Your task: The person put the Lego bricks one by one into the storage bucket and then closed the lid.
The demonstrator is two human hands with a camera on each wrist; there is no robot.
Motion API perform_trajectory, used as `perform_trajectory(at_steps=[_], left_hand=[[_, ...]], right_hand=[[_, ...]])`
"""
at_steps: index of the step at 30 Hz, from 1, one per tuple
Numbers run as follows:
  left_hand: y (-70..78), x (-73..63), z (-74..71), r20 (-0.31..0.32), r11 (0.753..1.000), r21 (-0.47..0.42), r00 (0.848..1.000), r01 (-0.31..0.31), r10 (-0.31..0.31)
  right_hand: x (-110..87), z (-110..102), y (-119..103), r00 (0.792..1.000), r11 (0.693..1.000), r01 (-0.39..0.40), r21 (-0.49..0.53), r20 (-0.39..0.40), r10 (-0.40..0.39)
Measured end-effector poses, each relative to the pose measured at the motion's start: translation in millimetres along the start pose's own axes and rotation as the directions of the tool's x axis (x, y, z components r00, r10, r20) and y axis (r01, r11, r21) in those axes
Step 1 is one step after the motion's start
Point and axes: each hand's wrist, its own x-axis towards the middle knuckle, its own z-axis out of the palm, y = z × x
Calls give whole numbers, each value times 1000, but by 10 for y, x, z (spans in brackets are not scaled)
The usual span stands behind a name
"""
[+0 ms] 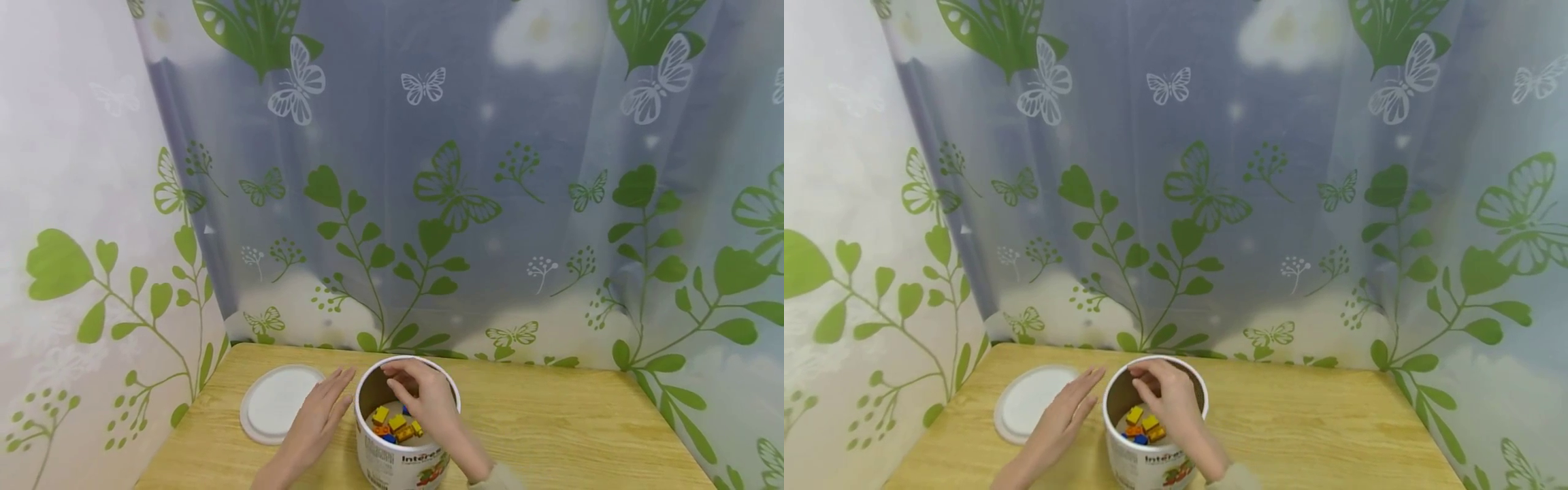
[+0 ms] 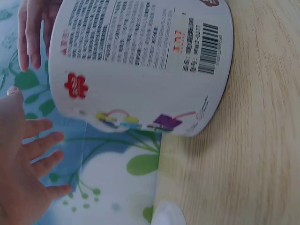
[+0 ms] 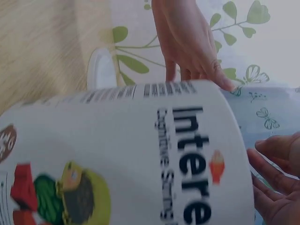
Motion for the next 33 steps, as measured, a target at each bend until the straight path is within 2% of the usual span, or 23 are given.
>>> perform_trajectory(at_steps=[3, 9, 12, 15, 19, 22, 26, 30, 33], left_hand=[[-76, -39, -86, -30, 998, -38, 998, 54, -55], [-230, -69, -214, -36, 982, -79, 984, 169, -172], [-334, -91, -255, -53, 976, -95, 978, 197, -203], [-454, -119, -293, -99, 973, -113, 972, 201, -212], [-627, -145, -356, -150, 960, -149, 954, 238, -260], [-767, -159, -410, -174, 941, -159, 930, 298, -324], [-965, -209, -506, -213, 931, -81, 906, 356, -365], [-1137, -270, -597, -259, 923, 17, 893, 384, -367], [-1239, -304, -638, -269, 907, 46, 879, 419, -393]], right_hand=[[23, 86, -77, 1000, 999, -16, 38, 27, 15], [58, 254, -211, 991, 989, -94, 115, 102, 83], [70, 360, -259, 988, 983, -112, 146, 123, 94], [87, 473, -296, 987, 976, -119, 181, 125, 97], [105, 606, -340, 985, 967, -138, 214, 129, 112], [106, 684, -371, 982, 958, -159, 238, 140, 128], [109, 803, -411, 974, 944, -197, 266, 166, 157], [113, 947, -444, 964, 929, -231, 290, 197, 178], [94, 1058, -460, 962, 928, -232, 292, 209, 175]])
